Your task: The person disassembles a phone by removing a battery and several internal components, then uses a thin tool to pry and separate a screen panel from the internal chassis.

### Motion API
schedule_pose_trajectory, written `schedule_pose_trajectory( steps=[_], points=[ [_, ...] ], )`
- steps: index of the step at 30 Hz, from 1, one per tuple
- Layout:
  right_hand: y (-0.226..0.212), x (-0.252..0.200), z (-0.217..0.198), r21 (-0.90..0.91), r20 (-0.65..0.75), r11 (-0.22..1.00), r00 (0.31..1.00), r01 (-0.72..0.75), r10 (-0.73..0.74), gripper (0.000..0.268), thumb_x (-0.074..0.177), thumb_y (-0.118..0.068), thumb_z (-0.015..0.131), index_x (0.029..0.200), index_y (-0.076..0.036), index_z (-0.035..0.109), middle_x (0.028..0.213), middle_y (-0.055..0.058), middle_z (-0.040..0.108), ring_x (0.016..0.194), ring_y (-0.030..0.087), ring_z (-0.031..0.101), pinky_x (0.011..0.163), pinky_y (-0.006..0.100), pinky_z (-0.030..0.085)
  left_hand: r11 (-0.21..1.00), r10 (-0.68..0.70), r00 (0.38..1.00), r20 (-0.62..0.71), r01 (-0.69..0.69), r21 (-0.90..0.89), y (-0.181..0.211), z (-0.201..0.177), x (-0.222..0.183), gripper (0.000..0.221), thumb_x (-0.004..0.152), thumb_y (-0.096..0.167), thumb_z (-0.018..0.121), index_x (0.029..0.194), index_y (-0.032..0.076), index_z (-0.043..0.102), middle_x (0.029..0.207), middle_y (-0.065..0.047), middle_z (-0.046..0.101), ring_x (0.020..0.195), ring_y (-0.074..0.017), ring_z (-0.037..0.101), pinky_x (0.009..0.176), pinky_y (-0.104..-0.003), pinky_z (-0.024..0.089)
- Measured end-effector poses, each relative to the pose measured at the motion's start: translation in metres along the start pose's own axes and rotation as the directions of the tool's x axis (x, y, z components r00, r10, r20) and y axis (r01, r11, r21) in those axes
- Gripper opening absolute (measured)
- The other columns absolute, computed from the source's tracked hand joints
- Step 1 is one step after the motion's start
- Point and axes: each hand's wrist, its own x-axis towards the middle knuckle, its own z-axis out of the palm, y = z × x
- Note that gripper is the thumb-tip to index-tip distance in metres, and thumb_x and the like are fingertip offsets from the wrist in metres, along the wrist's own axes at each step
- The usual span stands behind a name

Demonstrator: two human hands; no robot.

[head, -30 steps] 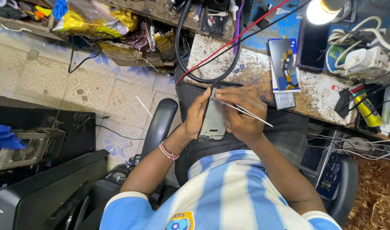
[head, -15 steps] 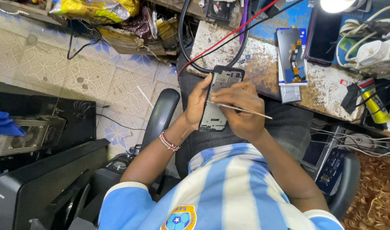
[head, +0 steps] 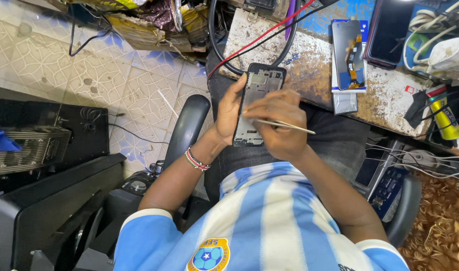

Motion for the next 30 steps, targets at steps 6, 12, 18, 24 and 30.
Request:
schedule_pose_trajectory(
  steps=[6,12,18,24,30],
  points=[
    [0.000,-0.011,0.005,0.011,-0.010,0.998,0.998,-0.065,0.066,0.015,0.090,0.006,0.072,0.092,-0.006,0.082,0.094,0.012,0.079,0.081,0.029,0.068,0.092,0.036,0.046,1.000,-0.025,0.997,-0.066,0.025,-0.008,-0.005,-0.049,0.008,0.060,0.104,0.052,0.049,0.123,0.000,0.069,0.111,-0.018,0.076,0.101,-0.0233,0.074,0.099,-0.037,0.057],
    [0.007,-0.027,0.013,0.019,0.056,0.995,0.994,-0.093,0.092,0.009,0.090,-0.002,0.076,0.091,-0.010,0.081,0.092,0.006,0.079,0.087,0.022,0.065,0.105,0.036,0.033,0.993,-0.041,0.997,-0.069,0.033,-0.111,0.002,-0.015,0.007,0.055,0.103,0.049,0.051,0.117,0.001,0.072,0.108,-0.019,0.076,0.099,-0.0258,0.075,0.096,-0.038,0.058],
    [0.014,-0.028,0.014,0.033,-0.010,0.992,0.992,-0.123,0.123,0.008,0.090,-0.003,0.077,0.090,-0.010,0.080,0.092,0.005,0.079,0.089,0.020,0.066,0.107,0.035,0.030,0.997,-0.064,0.994,-0.091,0.060,-0.055,0.004,-0.005,0.006,0.055,0.100,0.052,0.054,0.112,0.002,0.073,0.103,-0.017,0.077,0.094,-0.0228,0.075,0.094,-0.036,0.058],
    [0.010,-0.023,0.015,0.046,0.053,0.992,0.992,-0.117,0.114,0.010,0.089,0.003,0.077,0.092,-0.006,0.081,0.091,0.012,0.078,0.084,0.026,0.067,0.104,0.038,0.035,0.988,-0.098,0.990,-0.099,0.084,-0.132,0.004,-0.017,0.006,0.056,0.098,0.055,0.057,0.112,0.003,0.073,0.106,-0.018,0.076,0.099,-0.0244,0.074,0.099,-0.039,0.056],
    [0.002,-0.019,0.013,0.152,0.137,0.979,0.984,-0.136,0.116,0.008,0.089,0.001,0.077,0.092,-0.005,0.082,0.087,0.015,0.077,0.077,0.029,0.069,0.095,0.037,0.043,0.981,-0.141,0.982,-0.125,0.122,-0.153,-0.002,-0.043,0.009,0.055,0.096,0.055,0.060,0.112,0.003,0.073,0.106,-0.017,0.076,0.099,-0.0257,0.074,0.099,-0.040,0.056]
  ],
)
